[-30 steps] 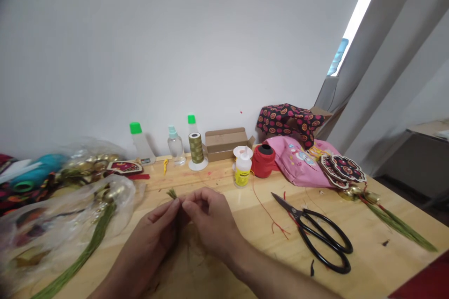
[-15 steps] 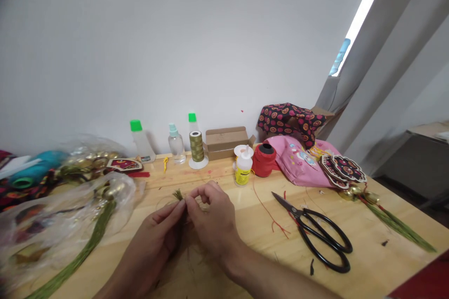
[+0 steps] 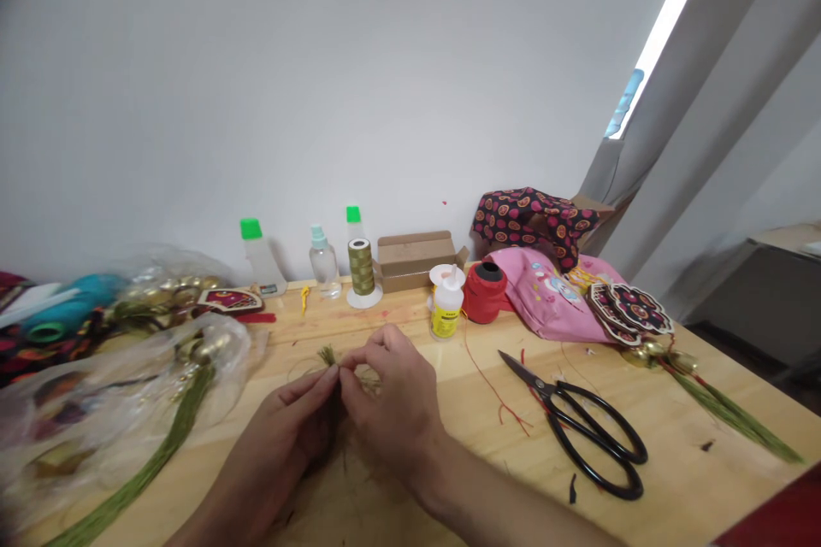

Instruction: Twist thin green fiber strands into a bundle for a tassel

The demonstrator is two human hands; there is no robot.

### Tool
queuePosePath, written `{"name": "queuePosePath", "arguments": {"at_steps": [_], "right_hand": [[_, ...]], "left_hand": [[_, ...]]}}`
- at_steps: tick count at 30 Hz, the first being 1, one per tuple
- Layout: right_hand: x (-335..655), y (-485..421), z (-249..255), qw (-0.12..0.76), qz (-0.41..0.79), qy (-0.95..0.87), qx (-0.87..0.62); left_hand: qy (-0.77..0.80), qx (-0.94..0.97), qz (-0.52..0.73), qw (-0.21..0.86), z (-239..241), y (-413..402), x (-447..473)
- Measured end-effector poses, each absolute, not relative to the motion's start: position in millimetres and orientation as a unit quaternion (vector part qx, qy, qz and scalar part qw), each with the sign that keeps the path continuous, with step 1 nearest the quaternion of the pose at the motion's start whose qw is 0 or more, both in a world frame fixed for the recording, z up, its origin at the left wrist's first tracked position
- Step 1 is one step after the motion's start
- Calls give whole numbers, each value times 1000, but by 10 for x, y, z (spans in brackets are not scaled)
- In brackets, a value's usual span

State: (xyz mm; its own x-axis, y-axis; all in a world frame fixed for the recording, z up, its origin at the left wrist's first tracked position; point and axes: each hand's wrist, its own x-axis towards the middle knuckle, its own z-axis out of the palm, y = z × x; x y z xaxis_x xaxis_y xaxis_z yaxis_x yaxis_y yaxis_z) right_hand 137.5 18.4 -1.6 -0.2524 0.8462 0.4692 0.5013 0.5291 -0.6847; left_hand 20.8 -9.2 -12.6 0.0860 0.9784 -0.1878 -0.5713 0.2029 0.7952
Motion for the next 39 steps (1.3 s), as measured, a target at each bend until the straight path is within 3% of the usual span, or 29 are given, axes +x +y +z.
{"name": "queuePosePath", "arguments": {"at_steps": [11,20,26,39], "right_hand": [[1419,169,4,386,23,-833,-396],[1449,135,67,349,1,-851,-392],[1480,208,60,419,118,-801,-412],[1474,230,94,398,390,-739,-380]], "left_hand": [[389,299,558,669,-136,-80,197],[412,302,552,659,-91,-85,194],[423,305,552,651,-81,-69,183],[413,370,494,669,-157,-86,178]]}}
